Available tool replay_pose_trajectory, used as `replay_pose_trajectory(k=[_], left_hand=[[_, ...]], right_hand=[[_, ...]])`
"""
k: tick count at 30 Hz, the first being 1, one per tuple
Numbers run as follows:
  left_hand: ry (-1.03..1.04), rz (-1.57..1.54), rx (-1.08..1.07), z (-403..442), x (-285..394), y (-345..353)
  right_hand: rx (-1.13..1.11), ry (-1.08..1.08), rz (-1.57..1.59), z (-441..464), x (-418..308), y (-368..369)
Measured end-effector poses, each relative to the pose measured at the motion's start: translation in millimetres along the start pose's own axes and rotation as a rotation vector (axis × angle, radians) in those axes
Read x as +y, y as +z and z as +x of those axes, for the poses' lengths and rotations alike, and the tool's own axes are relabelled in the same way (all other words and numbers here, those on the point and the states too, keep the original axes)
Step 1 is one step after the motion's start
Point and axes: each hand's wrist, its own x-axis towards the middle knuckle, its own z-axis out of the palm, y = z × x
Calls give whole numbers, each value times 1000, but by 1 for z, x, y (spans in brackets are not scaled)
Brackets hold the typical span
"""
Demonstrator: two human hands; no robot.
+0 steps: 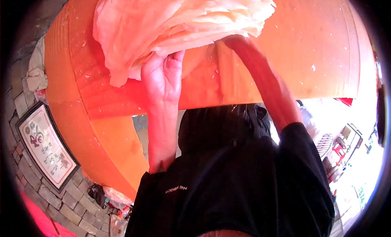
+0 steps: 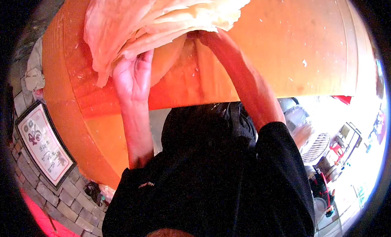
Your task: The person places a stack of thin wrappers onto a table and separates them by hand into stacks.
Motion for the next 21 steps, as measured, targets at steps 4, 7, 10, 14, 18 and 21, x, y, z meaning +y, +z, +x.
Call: replay_pose_trajectory(k=[4, 7, 10, 14, 18, 21], left_hand=[[-21, 160, 31, -18, -2, -14], [-357, 210, 31, -53, -14, -34], [-619, 311, 145, -51, -40, -50], [-343, -40, 272, 31, -66, -87], [-258, 44, 380, 38, -56, -115], [-246, 133, 455, 27, -53, -136]], right_hand=[[36, 16, 32, -4, 1, 5], [51, 21, 43, -6, 2, 7], [65, 16, 28, -4, 4, 8], [73, 15, 7, -6, 3, 9], [79, 7, -62, -20, 1, 3], [78, 6, -235, -57, -6, -10]])
